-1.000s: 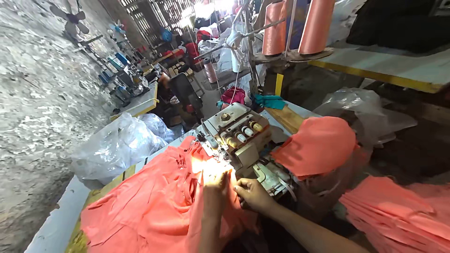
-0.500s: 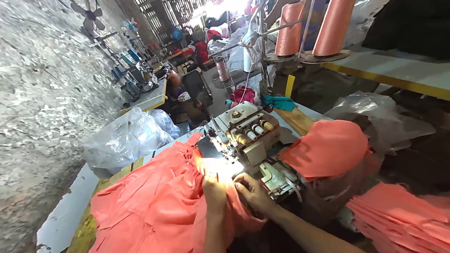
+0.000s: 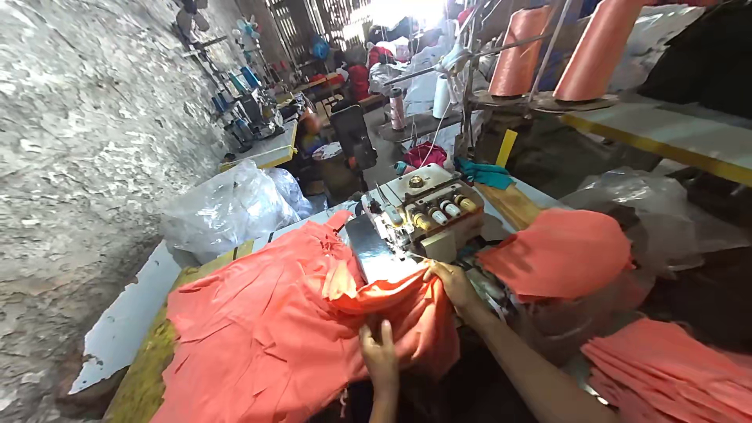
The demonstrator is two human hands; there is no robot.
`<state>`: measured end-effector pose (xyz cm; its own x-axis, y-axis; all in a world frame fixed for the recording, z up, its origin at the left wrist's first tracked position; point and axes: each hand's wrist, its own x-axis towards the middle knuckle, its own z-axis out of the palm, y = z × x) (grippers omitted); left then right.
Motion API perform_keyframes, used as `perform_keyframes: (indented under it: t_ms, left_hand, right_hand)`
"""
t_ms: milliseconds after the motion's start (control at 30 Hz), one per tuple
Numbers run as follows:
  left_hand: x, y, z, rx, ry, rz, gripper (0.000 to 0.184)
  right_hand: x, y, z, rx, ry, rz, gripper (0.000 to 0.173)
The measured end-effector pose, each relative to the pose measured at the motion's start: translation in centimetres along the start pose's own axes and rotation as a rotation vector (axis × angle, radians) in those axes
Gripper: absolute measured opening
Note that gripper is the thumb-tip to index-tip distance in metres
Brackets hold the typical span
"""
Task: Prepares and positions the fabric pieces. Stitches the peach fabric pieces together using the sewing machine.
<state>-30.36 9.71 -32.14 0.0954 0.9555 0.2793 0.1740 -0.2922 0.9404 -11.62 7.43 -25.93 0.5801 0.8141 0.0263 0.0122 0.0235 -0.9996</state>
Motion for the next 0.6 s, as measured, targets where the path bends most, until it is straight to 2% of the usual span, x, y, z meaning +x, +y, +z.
perform_keyframes:
  t_ms: [33, 100, 167, 233, 267, 300, 367, 433, 500, 533, 600]
  left_hand:
    - [0.7, 0.7, -0.1, -0.179, 0.025, -0.182, 0.034]
    - [2.2, 2.8, -0.9, -0.545, 0.049, -0.41, 0.037]
    - [2.3, 6.0, -2.8, -0.748, -0.05, -0.42, 0.043]
    - [0.9, 10.2, -3.8, -0.713, -0.147, -0.416, 0.033]
    - [0.3, 12.5, -3.9, -0.676, -0.214, -0.48, 0.027]
    - [-0.1, 14.4, -3.8, -0.66, -0.282, -0.55, 0.024]
    - [-0.6, 17.2, -4.3, -0.695, -0.373, -0.617, 0.022]
    - [-1.0, 19.1, -6.8, -0.706, -0.356, -0.478, 0.019]
    - [-0.9, 19.9, -11.1, -0.603, -0.232, -0.225, 0.016]
    - [-0.7, 20.1, -13.3, -0.469, -0.15, -0.099, 0.021]
    - [0.8, 20.0, -17.2, -0.228, -0.092, 0.047, 0.031]
  right_hand:
    - [-0.8, -0.4, -0.2, 0.052, -0.048, -0.011, 0.04]
    - [-3.4, -1.4, -0.6, 0.242, -0.333, -0.02, 0.03]
    - [-5.1, -1.4, -0.1, 0.349, -0.544, 0.039, 0.022]
    - [-5.0, -0.2, 0.8, 0.162, -0.561, 0.05, 0.016]
    - [-5.1, 0.0, 1.3, 0.004, -0.615, 0.002, 0.025]
    - [-5.6, -0.7, 1.5, -0.168, -0.709, -0.025, 0.036]
    - [-7.5, -2.3, 2.8, -0.397, -0.876, -0.037, 0.03]
    - [-8.8, -3.6, 3.6, -0.415, -0.918, -0.164, 0.02]
    - [-7.3, -2.3, 2.5, -0.379, -0.896, -0.401, 0.018]
    - [-6.5, -2.3, 0.9, -0.367, -0.835, -0.487, 0.017]
    - [-5.7, -4.3, -3.3, -0.319, -0.569, -0.685, 0.017]
